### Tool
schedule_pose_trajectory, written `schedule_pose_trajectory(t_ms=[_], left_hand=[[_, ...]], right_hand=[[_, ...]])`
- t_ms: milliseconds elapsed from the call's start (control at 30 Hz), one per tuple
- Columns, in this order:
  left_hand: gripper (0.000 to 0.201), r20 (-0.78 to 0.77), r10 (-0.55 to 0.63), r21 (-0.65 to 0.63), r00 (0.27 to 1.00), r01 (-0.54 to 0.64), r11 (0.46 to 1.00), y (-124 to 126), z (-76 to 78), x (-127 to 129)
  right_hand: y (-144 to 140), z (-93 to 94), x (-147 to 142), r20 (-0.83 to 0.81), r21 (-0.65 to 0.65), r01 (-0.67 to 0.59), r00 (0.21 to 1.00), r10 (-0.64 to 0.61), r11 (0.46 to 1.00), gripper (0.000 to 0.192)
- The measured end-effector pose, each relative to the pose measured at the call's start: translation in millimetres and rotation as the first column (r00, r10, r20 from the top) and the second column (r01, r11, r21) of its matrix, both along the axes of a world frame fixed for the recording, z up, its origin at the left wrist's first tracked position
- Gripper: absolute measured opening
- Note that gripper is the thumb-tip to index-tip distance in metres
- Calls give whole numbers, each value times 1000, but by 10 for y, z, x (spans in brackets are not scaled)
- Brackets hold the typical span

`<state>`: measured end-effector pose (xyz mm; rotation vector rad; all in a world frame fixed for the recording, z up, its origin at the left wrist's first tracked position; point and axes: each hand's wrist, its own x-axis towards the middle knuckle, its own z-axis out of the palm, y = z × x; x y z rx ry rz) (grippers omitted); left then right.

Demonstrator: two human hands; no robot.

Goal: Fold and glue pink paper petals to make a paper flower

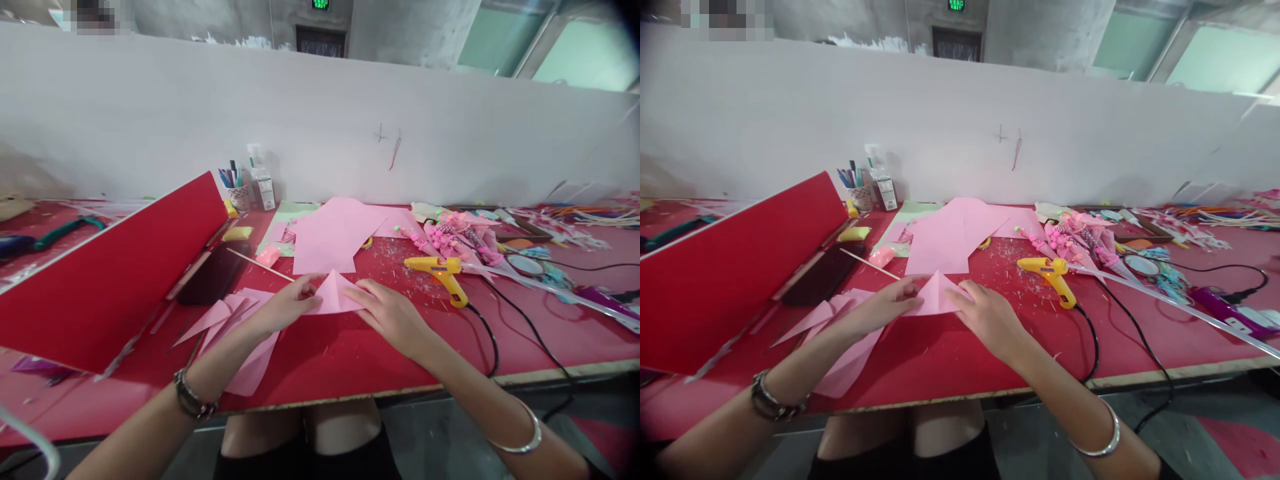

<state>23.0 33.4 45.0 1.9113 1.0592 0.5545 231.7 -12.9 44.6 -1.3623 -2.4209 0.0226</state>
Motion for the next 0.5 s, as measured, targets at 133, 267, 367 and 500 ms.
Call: schedule_pose_trajectory(t_ms=[133, 267, 367, 500], left_hand=[[34, -55, 144, 417, 988, -108, 903, 175, 174, 25], [18, -282, 198, 843, 939, 144, 518, 232, 357, 73], [23, -422, 231, 886, 877, 343, 313, 250, 349, 114], [23, -442, 262, 896, 858, 410, 170, 295, 193, 154]], right_hand=[[236, 175, -125, 49, 31, 49, 998, -50, 998, 23], [504, 272, -206, -76, -103, -21, 997, 13, 994, 29], [618, 242, -208, -287, -212, -226, 944, 160, 951, 25], [644, 147, -186, -438, -292, -329, 881, 180, 898, 26]])
